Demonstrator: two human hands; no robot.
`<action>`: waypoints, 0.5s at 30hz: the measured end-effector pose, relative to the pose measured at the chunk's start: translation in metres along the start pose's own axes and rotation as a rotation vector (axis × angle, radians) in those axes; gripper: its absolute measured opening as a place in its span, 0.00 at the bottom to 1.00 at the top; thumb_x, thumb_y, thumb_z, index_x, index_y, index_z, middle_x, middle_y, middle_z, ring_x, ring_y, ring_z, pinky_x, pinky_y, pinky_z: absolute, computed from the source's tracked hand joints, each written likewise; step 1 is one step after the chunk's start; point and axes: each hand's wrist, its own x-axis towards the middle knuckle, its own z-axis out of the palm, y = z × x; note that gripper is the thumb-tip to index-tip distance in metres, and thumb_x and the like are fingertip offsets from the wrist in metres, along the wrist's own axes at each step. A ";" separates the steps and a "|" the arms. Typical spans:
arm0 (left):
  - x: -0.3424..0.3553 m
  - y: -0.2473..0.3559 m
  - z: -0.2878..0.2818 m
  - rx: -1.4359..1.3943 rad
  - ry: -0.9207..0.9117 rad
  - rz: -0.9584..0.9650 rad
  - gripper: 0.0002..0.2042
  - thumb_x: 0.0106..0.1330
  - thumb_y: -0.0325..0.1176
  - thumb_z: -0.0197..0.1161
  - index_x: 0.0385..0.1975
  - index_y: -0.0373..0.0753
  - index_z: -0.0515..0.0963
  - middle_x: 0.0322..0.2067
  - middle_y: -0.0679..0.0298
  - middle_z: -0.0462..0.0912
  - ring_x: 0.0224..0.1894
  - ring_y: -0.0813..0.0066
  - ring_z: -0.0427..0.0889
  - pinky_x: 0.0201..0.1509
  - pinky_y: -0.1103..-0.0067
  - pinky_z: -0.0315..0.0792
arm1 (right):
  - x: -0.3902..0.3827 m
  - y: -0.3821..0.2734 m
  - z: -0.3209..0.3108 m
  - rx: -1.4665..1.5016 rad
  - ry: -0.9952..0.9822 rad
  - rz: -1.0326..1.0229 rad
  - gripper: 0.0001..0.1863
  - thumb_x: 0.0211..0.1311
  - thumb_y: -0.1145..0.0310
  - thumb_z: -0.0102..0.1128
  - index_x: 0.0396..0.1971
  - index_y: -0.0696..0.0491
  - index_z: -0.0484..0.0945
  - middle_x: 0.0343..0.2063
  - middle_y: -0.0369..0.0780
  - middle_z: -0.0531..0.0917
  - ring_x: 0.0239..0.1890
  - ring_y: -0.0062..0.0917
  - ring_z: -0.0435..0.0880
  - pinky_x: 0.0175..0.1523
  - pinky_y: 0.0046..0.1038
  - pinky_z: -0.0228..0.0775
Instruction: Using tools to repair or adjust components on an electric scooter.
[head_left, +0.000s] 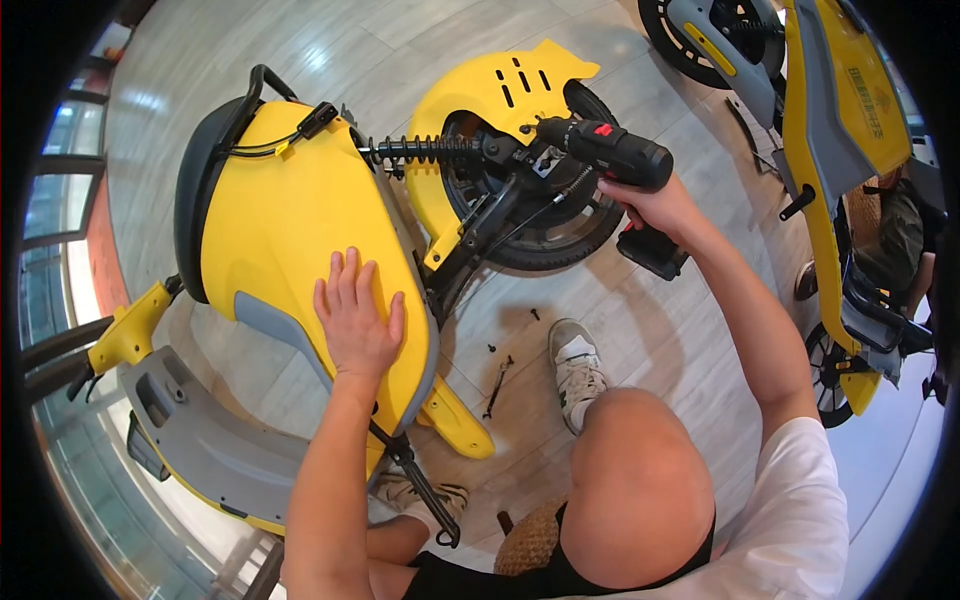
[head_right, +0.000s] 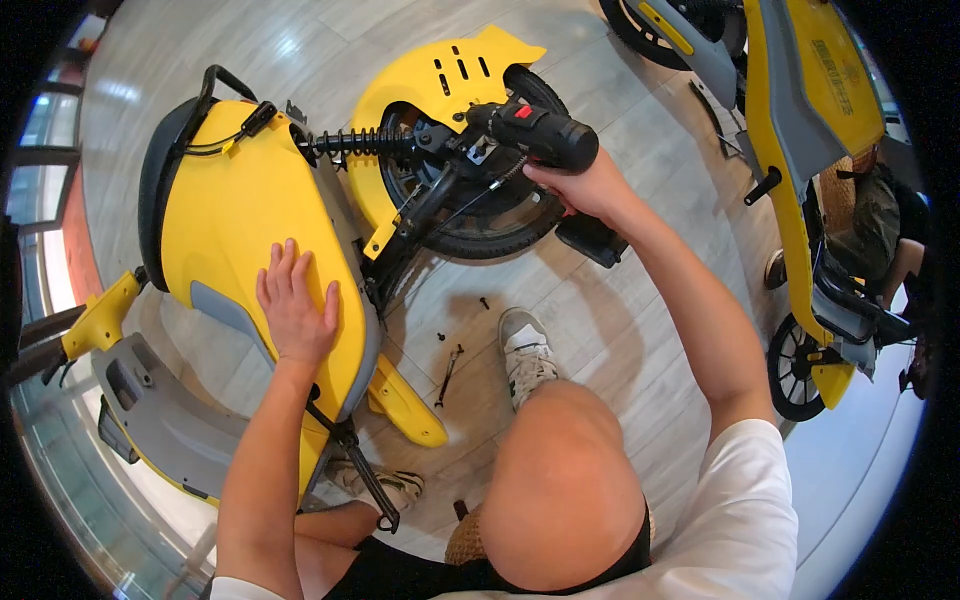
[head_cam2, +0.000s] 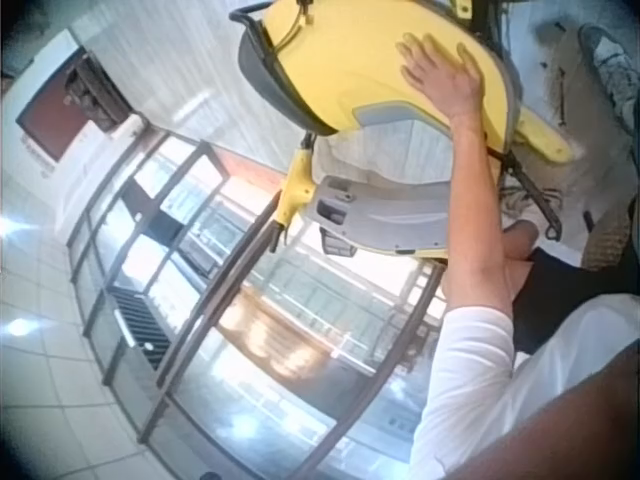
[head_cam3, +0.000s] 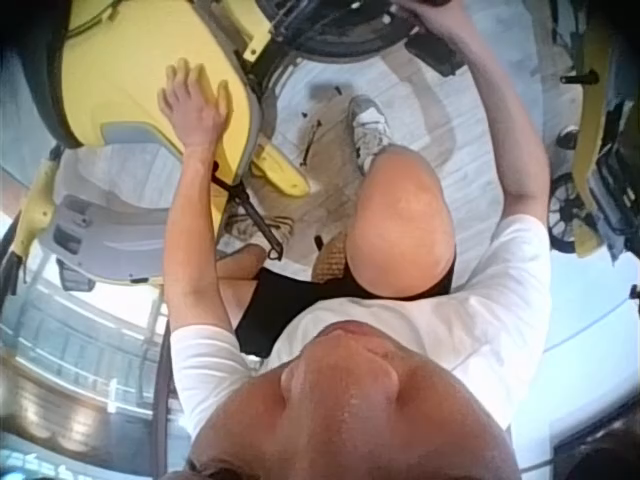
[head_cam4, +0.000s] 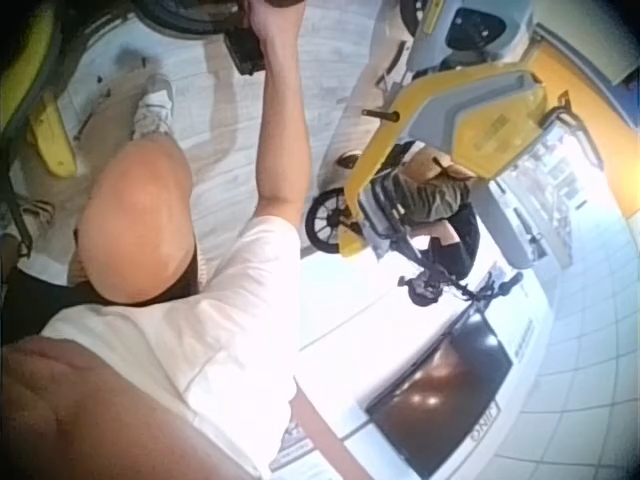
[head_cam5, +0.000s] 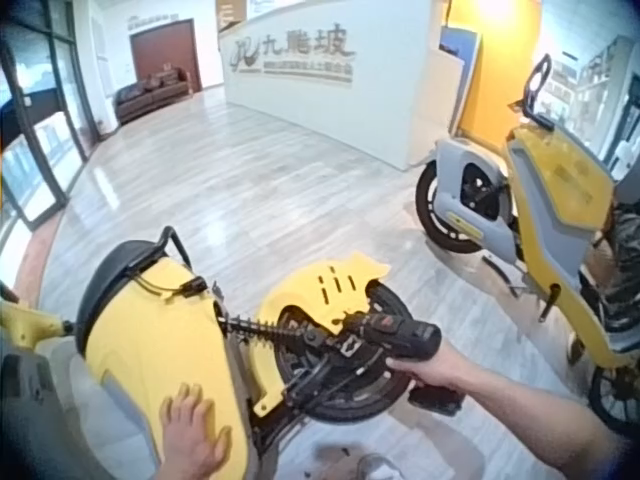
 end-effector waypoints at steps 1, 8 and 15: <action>0.001 0.000 0.000 0.001 0.000 -0.003 0.24 0.61 0.41 0.59 0.55 0.38 0.67 0.63 0.55 0.63 0.68 0.57 0.56 0.70 0.62 0.45 | 0.000 0.002 0.000 -0.012 0.026 -0.009 0.10 0.54 0.68 0.69 0.33 0.54 0.79 0.17 0.32 0.76 0.14 0.14 0.70 0.19 0.21 0.62; 0.000 -0.003 0.000 -0.002 0.021 -0.006 0.24 0.60 0.41 0.60 0.54 0.38 0.68 0.62 0.55 0.64 0.68 0.57 0.57 0.69 0.61 0.46 | -0.001 -0.003 0.005 -0.032 -0.019 0.023 0.10 0.55 0.66 0.68 0.32 0.54 0.79 0.15 0.32 0.75 0.13 0.14 0.70 0.18 0.21 0.63; 0.003 0.002 0.002 -0.014 0.025 0.006 0.24 0.60 0.41 0.60 0.54 0.39 0.68 0.62 0.56 0.64 0.68 0.58 0.57 0.69 0.62 0.47 | 0.008 -0.046 -0.014 -0.341 -0.086 0.003 0.12 0.50 0.71 0.66 0.36 0.53 0.78 0.14 0.34 0.74 0.12 0.16 0.70 0.16 0.23 0.62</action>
